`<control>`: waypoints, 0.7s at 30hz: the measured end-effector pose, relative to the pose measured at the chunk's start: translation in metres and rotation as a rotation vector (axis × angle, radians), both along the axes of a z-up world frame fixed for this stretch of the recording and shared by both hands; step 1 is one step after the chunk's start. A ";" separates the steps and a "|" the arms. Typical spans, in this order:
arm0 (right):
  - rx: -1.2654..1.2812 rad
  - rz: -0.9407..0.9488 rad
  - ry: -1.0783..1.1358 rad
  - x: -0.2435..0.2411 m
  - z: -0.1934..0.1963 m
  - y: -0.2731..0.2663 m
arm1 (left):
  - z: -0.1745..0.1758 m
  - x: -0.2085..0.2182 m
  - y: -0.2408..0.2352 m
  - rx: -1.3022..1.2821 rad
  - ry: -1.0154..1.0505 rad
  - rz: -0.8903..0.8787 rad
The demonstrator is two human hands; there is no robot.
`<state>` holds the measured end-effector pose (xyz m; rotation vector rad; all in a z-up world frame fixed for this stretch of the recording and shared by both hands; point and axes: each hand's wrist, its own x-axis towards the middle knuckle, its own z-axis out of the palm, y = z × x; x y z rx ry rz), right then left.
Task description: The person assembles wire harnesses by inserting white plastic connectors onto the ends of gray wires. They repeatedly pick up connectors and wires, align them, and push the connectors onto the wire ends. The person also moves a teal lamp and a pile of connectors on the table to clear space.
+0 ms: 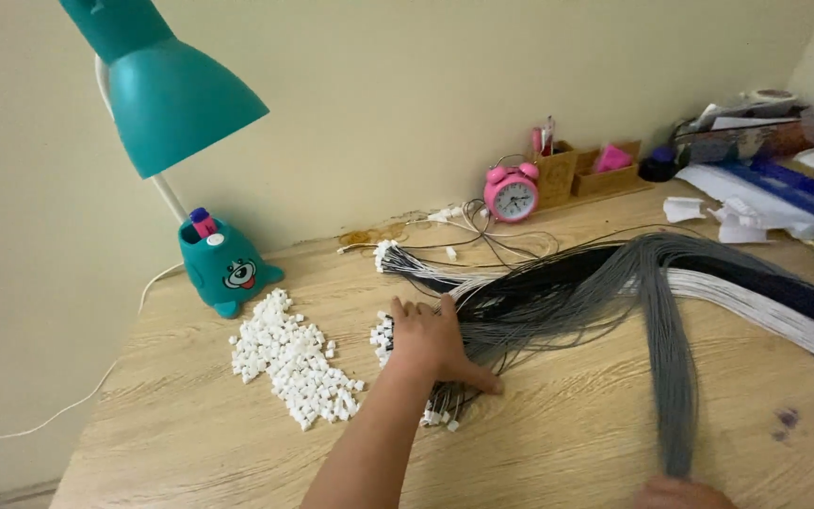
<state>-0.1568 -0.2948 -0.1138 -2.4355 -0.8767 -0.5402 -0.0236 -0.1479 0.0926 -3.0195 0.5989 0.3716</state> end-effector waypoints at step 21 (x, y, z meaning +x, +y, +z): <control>0.438 -0.201 0.625 0.056 0.176 0.019 | -0.062 -0.011 0.034 -0.233 -0.514 -0.422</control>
